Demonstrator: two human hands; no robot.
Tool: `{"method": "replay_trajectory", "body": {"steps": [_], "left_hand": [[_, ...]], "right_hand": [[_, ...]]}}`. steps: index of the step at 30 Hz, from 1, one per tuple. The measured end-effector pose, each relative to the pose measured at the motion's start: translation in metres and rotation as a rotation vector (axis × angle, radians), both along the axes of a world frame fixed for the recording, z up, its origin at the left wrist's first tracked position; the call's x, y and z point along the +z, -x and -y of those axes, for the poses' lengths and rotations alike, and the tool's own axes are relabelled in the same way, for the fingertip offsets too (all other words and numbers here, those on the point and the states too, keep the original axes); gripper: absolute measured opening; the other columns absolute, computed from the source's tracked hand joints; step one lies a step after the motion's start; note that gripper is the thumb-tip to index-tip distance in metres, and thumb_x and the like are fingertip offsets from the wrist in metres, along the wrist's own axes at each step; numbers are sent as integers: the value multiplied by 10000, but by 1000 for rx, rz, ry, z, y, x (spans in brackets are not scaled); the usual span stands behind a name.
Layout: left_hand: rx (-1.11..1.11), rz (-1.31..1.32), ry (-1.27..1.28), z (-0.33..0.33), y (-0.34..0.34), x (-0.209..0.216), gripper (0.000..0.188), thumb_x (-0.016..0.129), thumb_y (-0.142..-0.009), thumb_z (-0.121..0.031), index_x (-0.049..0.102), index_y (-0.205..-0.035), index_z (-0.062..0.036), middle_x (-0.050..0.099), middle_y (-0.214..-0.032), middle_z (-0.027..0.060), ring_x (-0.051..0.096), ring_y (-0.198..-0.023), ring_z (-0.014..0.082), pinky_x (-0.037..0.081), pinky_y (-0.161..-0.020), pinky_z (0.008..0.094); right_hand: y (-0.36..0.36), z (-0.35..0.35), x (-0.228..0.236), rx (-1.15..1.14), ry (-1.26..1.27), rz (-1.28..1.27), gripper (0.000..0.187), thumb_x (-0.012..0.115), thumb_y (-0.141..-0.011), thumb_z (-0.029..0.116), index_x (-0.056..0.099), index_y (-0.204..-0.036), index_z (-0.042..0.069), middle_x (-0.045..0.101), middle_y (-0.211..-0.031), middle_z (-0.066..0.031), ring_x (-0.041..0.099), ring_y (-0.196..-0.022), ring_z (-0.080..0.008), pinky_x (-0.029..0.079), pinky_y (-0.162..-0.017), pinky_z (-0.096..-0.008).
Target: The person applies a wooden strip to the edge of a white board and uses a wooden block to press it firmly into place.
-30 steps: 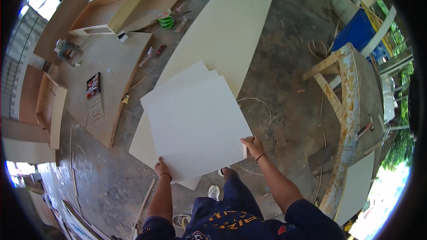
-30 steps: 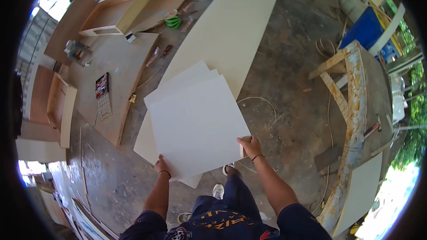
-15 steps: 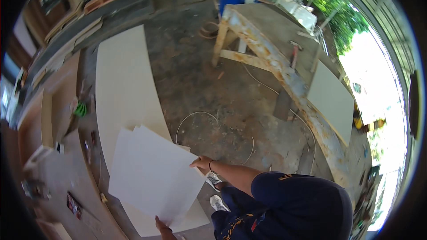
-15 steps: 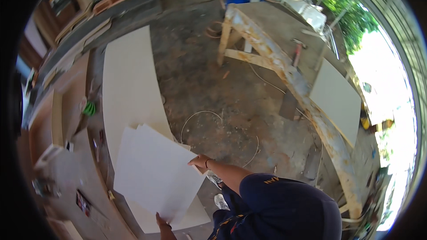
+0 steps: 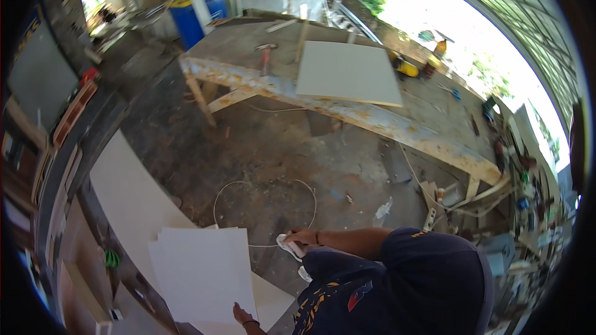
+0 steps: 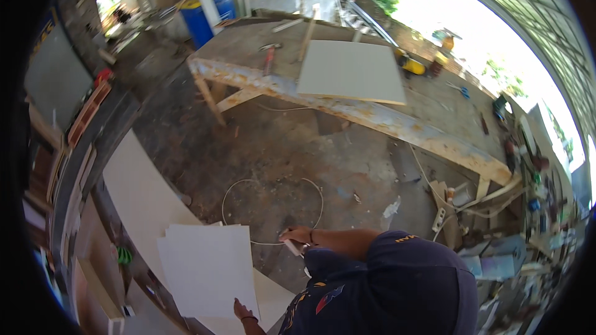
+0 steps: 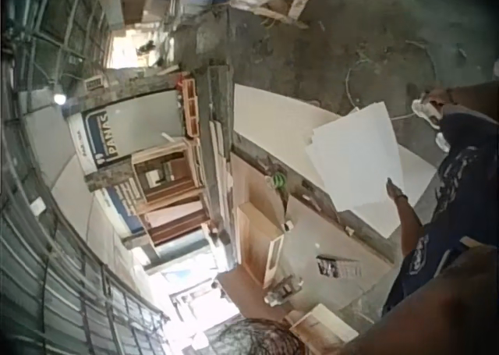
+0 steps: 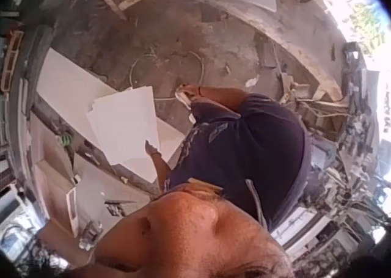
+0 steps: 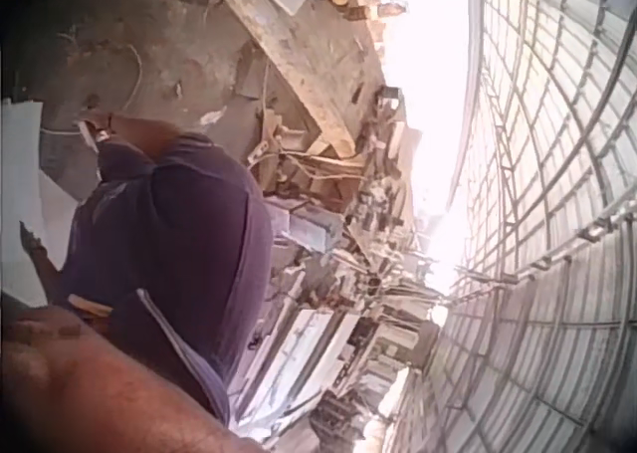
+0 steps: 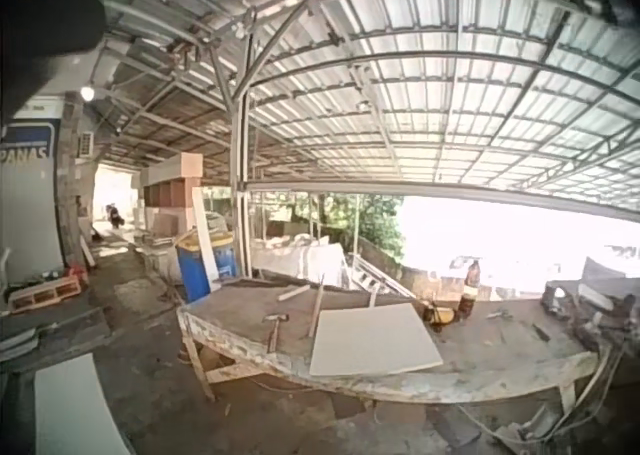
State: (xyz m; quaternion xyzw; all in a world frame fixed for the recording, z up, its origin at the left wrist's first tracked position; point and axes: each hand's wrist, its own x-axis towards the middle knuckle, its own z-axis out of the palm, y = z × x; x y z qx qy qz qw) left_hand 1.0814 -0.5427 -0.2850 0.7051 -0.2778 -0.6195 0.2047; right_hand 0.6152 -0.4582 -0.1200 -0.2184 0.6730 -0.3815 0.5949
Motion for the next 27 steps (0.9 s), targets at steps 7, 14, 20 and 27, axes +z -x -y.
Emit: {"method": "replay_trajectory", "body": {"steps": [7,14,20,27], "left_hand": [[-352,-83,-230,-47,178,101,579,484,-840,-503,387,-1287,-147,608,-1059,112,501,-1107,266,277,-939,502],[-861,-20,-99,-6,330,138,627,448,-839,-515,349,-1324,-130,560,-1190,86,514,-1125,251,272,-953,484],[-1079,-80,-114,60,473,168,597,468,-869,-517,429,-1289,-96,580,-1112,144,572,-1001,289,451,-814,448],[-1070,134,276,78,656,244,627,449,-882,-508,377,-1335,-81,534,-1210,130,547,-1022,303,445,-826,461]], "right_hand": [[72,-185,54,-772,-73,217,433,644,-705,394,614,-988,68,578,-843,-74,579,-760,-184,464,-636,-320],[97,-268,68,-1243,100,215,373,647,-714,379,611,-959,100,565,-856,-26,546,-800,-146,440,-667,-304],[130,-315,41,-1191,324,-211,364,665,-724,375,645,-900,56,640,-890,-42,560,-869,-131,424,-758,-266],[171,-360,106,-1297,320,-288,386,666,-731,386,632,-911,46,635,-889,-60,572,-854,-152,429,-759,-283]]}}
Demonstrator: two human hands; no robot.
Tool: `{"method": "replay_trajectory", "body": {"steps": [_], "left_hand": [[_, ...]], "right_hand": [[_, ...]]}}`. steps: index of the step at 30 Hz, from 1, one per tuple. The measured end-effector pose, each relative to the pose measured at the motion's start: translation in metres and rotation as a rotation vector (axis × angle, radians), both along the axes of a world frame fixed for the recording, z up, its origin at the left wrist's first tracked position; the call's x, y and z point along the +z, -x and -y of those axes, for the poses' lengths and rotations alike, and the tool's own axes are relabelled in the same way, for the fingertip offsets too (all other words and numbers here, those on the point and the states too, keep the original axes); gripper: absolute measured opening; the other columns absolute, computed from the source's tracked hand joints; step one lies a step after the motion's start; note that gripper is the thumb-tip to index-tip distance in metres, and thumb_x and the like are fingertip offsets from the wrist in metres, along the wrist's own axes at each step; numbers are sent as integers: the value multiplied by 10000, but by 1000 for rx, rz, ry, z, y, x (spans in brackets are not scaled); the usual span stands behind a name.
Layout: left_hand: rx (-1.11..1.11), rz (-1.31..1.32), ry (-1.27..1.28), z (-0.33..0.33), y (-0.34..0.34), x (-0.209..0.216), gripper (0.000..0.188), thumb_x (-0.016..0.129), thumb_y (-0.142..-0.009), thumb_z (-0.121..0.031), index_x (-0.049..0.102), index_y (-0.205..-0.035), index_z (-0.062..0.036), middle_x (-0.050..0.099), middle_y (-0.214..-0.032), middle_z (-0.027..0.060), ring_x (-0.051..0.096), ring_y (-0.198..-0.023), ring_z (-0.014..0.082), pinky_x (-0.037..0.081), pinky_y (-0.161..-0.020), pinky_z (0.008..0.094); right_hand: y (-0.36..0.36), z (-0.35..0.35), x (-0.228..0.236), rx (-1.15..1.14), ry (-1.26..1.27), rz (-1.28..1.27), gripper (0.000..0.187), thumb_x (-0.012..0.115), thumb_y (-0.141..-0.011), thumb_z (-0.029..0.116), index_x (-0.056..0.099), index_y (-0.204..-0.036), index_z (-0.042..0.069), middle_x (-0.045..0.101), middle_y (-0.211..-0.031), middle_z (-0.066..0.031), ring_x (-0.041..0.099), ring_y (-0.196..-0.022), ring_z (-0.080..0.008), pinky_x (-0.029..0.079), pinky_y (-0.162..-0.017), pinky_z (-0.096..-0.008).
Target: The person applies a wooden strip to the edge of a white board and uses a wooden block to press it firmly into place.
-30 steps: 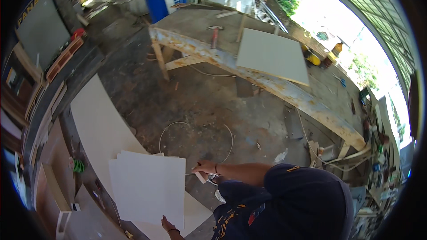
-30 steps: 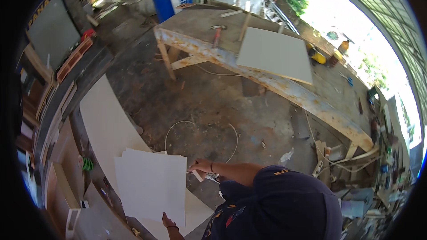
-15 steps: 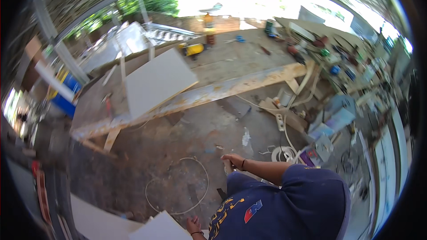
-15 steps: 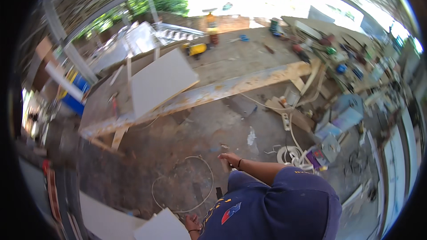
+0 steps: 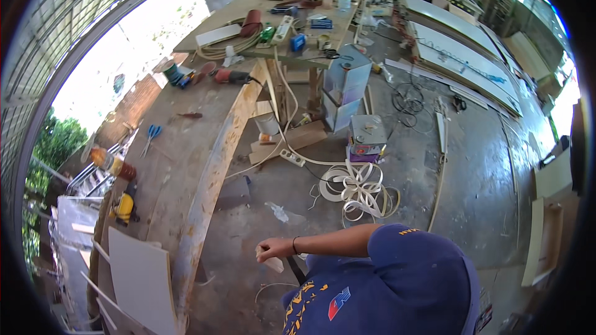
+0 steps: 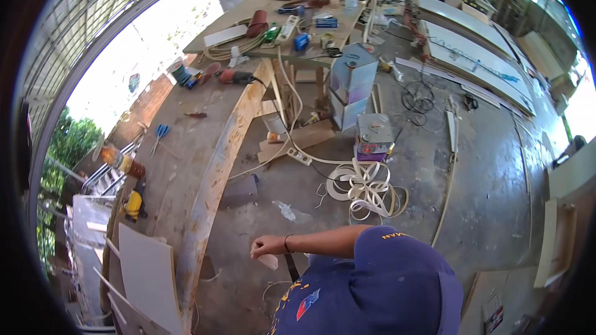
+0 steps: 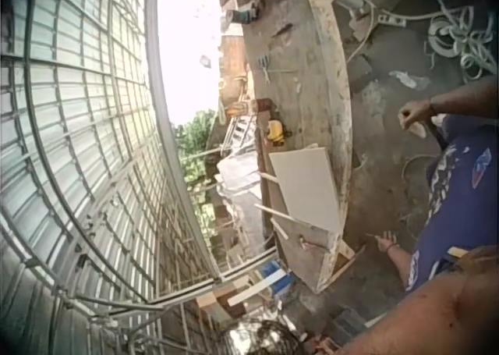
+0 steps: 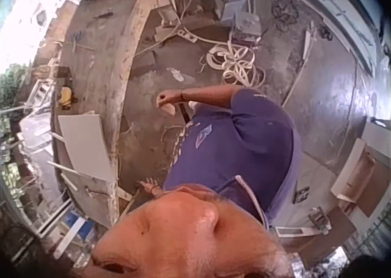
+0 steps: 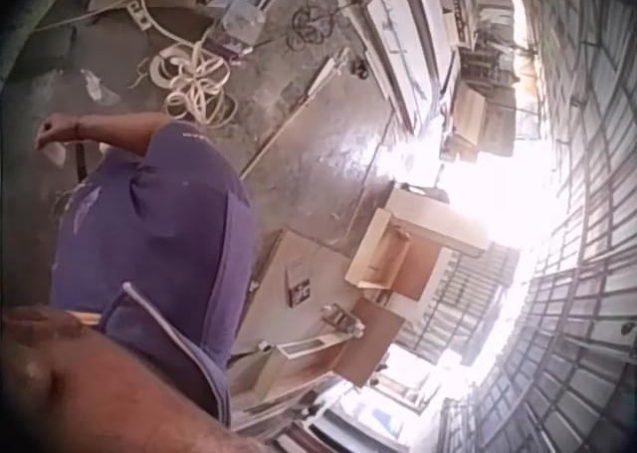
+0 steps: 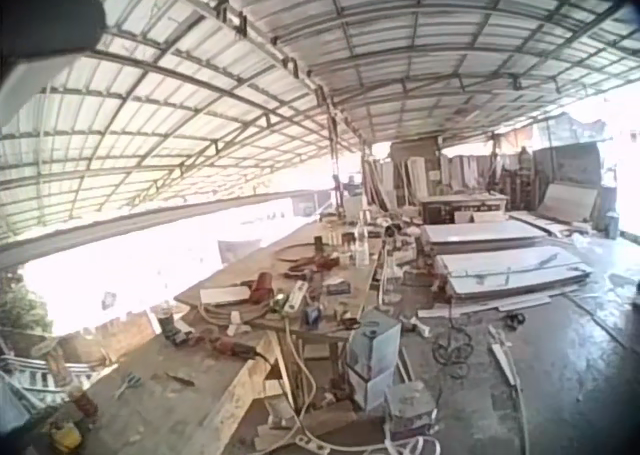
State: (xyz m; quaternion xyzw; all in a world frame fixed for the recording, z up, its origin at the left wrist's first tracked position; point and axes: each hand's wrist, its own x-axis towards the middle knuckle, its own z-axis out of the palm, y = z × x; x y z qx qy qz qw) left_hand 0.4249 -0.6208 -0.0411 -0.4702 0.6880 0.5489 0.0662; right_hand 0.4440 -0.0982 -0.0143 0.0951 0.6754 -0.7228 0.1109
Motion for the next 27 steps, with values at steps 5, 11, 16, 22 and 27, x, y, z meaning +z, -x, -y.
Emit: {"method": "replay_trajectory", "body": {"steps": [5,11,16,22,27], "left_hand": [[-138,-118,55,-39,119,7,629,475,-876,-492,384,-1327,-63,539,-1198,137,549,-1015,300,443,-827,458],[-416,-194,-75,-124,218,-10,615,456,-885,-478,381,-1328,-58,538,-1199,138,544,-1026,299,428,-843,457],[-598,-194,-189,-181,269,-19,603,440,-892,-466,378,-1329,-55,538,-1199,138,541,-1036,297,415,-856,456],[-748,-205,-227,-207,314,-21,589,421,-901,-452,375,-1330,-51,537,-1200,139,536,-1047,296,400,-872,455],[-841,-205,-247,-226,331,-23,578,405,-908,-440,372,-1331,-47,536,-1200,140,532,-1056,294,387,-885,454]], "right_hand": [[42,17,5,-84,50,-4,445,670,-717,418,620,-933,33,634,-881,-74,581,-863,-181,441,-754,-314],[145,79,35,93,-294,-157,594,663,-699,485,573,-1007,-14,597,-982,-168,560,-950,-292,425,-817,-353],[250,109,48,-166,-717,-399,662,680,-618,513,583,-994,-23,578,-1028,-194,545,-982,-342,430,-849,-373],[324,141,71,-1,-576,-33,505,720,-555,463,695,-826,38,657,-919,-156,616,-873,-289,480,-748,-367],[347,164,28,37,-495,-13,496,753,-527,449,711,-833,61,667,-892,-151,627,-856,-276,481,-753,-369]]}}
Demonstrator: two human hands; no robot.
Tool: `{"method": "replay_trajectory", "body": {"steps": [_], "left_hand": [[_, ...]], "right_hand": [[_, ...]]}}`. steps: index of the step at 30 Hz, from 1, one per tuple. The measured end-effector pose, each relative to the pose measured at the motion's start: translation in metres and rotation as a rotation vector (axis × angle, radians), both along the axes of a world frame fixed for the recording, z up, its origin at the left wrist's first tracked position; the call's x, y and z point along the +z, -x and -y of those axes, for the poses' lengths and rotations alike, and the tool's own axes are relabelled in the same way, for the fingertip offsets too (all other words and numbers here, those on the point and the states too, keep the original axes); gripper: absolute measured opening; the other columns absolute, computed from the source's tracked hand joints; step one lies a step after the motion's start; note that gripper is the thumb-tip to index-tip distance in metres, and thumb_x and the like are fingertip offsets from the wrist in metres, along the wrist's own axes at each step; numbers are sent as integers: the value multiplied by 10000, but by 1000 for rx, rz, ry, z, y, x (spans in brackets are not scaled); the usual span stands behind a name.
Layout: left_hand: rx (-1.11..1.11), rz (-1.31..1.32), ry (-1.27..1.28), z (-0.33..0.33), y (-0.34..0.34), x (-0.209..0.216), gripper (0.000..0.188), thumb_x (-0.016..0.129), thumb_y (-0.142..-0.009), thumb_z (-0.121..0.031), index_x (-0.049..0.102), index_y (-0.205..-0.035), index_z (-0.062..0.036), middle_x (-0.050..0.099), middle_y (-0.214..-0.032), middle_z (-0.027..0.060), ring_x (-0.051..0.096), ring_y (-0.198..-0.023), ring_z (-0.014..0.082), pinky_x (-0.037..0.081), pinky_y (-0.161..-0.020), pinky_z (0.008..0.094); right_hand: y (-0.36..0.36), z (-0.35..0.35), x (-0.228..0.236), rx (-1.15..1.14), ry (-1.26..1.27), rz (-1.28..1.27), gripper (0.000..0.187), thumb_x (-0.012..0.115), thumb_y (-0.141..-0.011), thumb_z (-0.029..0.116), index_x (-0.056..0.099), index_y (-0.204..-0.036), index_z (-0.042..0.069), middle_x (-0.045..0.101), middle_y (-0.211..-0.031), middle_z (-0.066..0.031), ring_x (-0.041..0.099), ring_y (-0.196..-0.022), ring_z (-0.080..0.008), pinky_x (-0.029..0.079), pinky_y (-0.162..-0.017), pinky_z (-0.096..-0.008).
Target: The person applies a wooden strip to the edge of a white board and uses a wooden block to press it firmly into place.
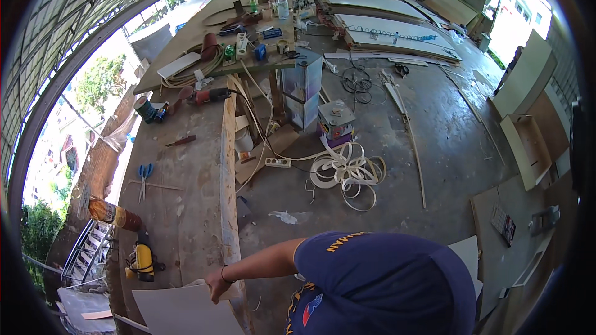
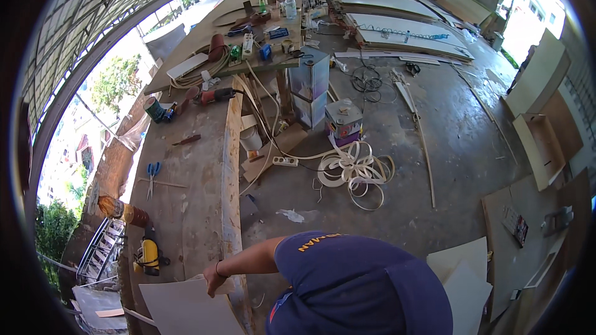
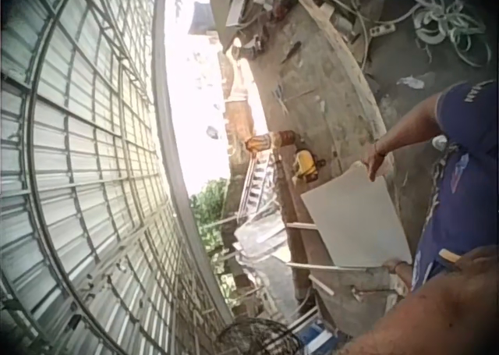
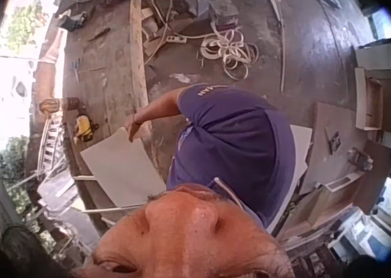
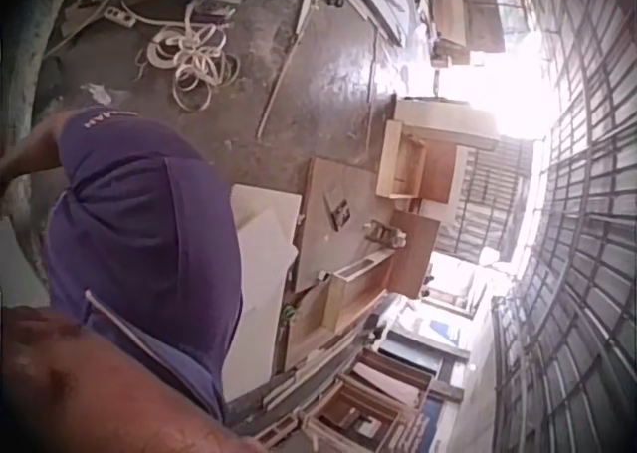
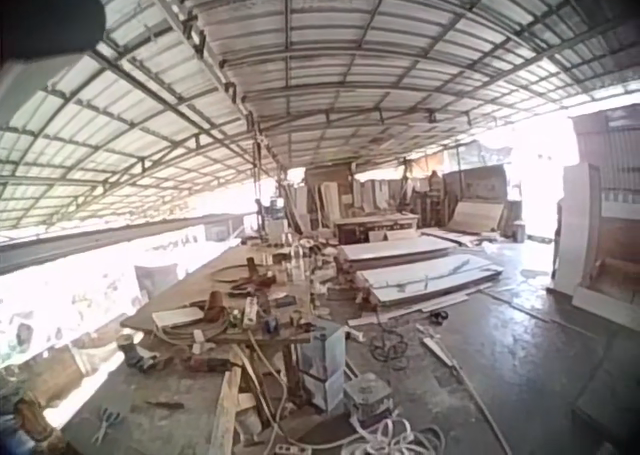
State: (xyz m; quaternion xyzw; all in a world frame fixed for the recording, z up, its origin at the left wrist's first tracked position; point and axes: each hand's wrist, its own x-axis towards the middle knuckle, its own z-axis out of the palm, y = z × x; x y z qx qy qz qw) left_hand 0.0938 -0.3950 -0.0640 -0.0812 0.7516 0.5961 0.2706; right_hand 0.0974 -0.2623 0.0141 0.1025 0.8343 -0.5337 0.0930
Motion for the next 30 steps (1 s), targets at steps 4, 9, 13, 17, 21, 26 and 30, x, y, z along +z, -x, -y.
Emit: {"method": "replay_trajectory", "body": {"steps": [4,9,13,17,21,26,30], "left_hand": [[-43,-2,0,-10,12,-2,569,393,-914,-431,369,-1331,-44,536,-1201,140,529,-1063,293,377,-896,453],[-52,-23,-8,-18,22,1,559,377,-921,-419,366,-1332,-41,535,-1201,141,526,-1072,292,365,-909,452],[-31,-20,-16,-23,21,-1,550,364,-927,-410,364,-1333,-38,535,-1201,141,523,-1079,291,355,-920,451],[27,-19,-21,-20,24,-2,542,352,-933,-400,362,-1333,-35,534,-1202,142,520,-1087,290,344,-931,451],[85,-41,-16,-17,23,-1,534,339,-939,-391,359,-1334,-33,534,-1202,142,517,-1094,289,334,-941,450],[192,-75,14,-25,18,2,524,323,-946,-379,357,-1335,-29,533,-1203,143,513,-1103,288,322,-954,449],[365,-127,70,-21,13,4,517,311,-952,-370,354,-1335,-26,533,-1203,144,510,-1110,287,312,-965,448]], "right_hand": [[5,17,-13,49,93,36,457,760,-530,418,712,-821,70,672,-881,-132,630,-847,-246,480,-734,-347],[-10,17,19,63,71,31,411,746,-547,354,701,-837,66,671,-834,-134,633,-795,-256,474,-694,-355],[-37,7,16,69,76,12,402,733,-560,370,691,-792,45,664,-788,-146,634,-774,-269,473,-674,-366],[-60,-10,22,52,97,-34,480,712,-588,387,637,-833,-19,629,-843,-183,605,-834,-315,463,-720,-382],[-93,-43,26,97,72,-67,626,692,-620,421,552,-1012,-47,514,-1040,-212,510,-993,-349,417,-845,-374],[-150,-96,39,77,57,-140,661,670,-670,433,512,-1085,-55,484,-1095,-200,482,-1035,-326,395,-878,-355],[-179,-149,18,57,161,-175,694,656,-713,450,479,-1144,-65,467,-1149,-188,463,-1078,-301,369,-917,-331]]}}
